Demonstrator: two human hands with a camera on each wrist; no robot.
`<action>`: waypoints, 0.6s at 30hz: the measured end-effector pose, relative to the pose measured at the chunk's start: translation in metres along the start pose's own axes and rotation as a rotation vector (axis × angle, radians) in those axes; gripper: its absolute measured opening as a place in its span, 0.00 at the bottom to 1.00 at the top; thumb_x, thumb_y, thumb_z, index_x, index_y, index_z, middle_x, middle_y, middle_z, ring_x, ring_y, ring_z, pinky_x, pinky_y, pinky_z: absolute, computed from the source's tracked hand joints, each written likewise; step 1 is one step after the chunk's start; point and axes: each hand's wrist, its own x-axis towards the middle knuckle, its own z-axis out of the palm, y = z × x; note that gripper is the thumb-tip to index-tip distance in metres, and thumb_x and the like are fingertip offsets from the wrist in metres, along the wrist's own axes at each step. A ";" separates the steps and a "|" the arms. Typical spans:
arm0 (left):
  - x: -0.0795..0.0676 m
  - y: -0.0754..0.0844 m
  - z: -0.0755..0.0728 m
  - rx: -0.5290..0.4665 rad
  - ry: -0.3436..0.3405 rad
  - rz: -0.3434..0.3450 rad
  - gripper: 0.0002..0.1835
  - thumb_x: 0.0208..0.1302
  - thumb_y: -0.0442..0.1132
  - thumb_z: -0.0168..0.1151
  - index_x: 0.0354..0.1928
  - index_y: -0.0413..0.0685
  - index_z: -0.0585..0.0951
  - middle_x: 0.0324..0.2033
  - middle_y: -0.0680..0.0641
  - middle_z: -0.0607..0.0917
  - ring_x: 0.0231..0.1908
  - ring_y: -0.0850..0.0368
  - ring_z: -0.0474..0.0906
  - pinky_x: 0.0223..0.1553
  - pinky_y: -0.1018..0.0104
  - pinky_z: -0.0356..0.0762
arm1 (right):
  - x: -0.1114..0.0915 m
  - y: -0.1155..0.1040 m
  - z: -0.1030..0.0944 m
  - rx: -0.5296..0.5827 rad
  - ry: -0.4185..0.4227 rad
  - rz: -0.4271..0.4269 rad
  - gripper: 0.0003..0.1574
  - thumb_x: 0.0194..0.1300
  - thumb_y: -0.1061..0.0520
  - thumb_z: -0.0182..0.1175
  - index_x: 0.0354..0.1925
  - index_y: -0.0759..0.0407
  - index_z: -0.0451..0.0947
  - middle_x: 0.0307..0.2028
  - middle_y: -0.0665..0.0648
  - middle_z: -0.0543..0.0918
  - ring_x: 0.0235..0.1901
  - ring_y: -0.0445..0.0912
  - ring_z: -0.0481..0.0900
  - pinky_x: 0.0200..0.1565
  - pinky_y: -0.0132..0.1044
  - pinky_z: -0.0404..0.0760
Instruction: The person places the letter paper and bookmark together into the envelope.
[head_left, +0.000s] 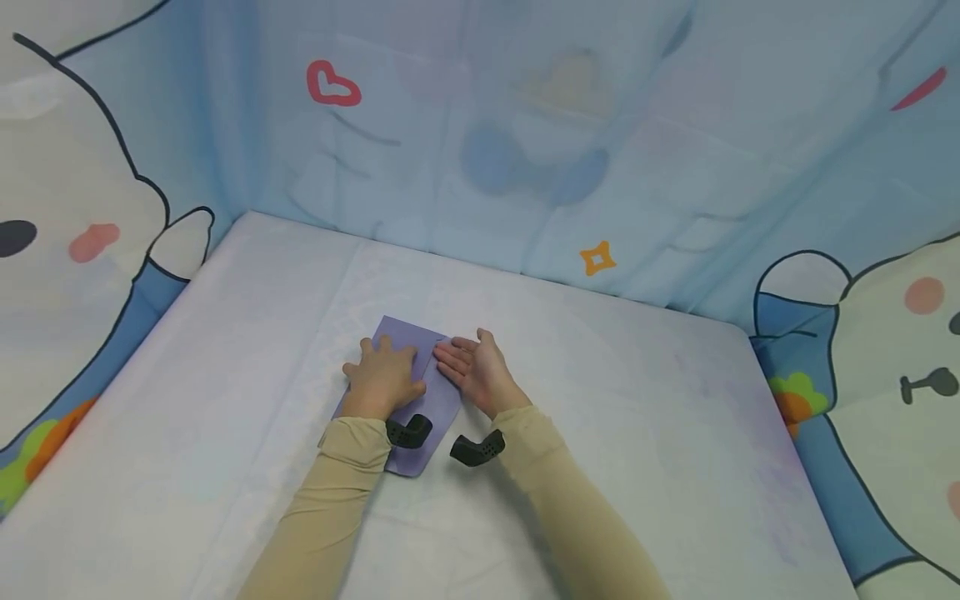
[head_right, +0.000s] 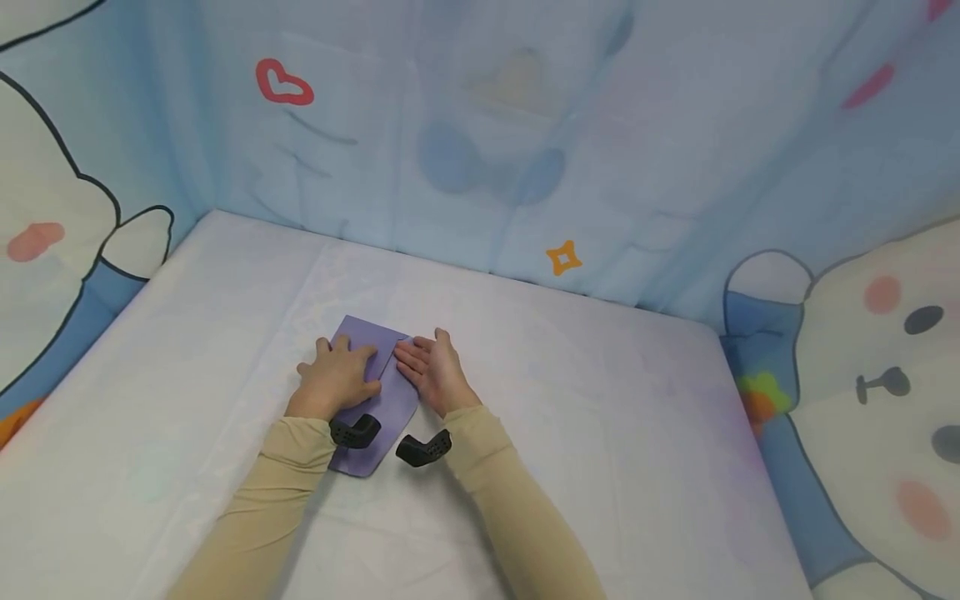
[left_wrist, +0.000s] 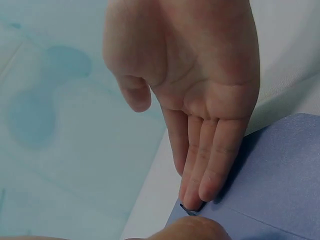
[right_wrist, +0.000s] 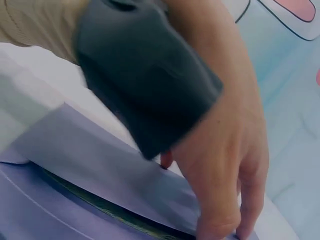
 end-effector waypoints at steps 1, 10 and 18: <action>0.000 0.000 0.001 -0.002 -0.002 0.001 0.32 0.59 0.51 0.62 0.66 0.53 0.70 0.65 0.35 0.64 0.65 0.32 0.54 0.52 0.28 0.62 | -0.003 0.002 -0.002 -0.011 -0.010 0.002 0.42 0.75 0.39 0.26 0.71 0.67 0.50 0.67 0.66 0.65 0.67 0.54 0.65 0.67 0.43 0.64; -0.002 0.000 -0.001 -0.016 -0.026 0.002 0.32 0.60 0.52 0.61 0.67 0.54 0.69 0.66 0.35 0.63 0.67 0.32 0.52 0.54 0.29 0.60 | -0.042 0.033 -0.013 -0.090 -0.179 0.056 0.44 0.75 0.38 0.21 0.71 0.69 0.47 0.70 0.68 0.59 0.70 0.56 0.58 0.70 0.46 0.57; -0.001 0.000 -0.002 -0.014 -0.029 0.018 0.33 0.60 0.51 0.60 0.67 0.53 0.68 0.65 0.34 0.63 0.66 0.30 0.52 0.53 0.28 0.61 | -0.077 0.057 -0.013 -0.168 -0.211 0.110 0.45 0.74 0.38 0.22 0.69 0.71 0.52 0.66 0.69 0.62 0.66 0.56 0.64 0.68 0.47 0.60</action>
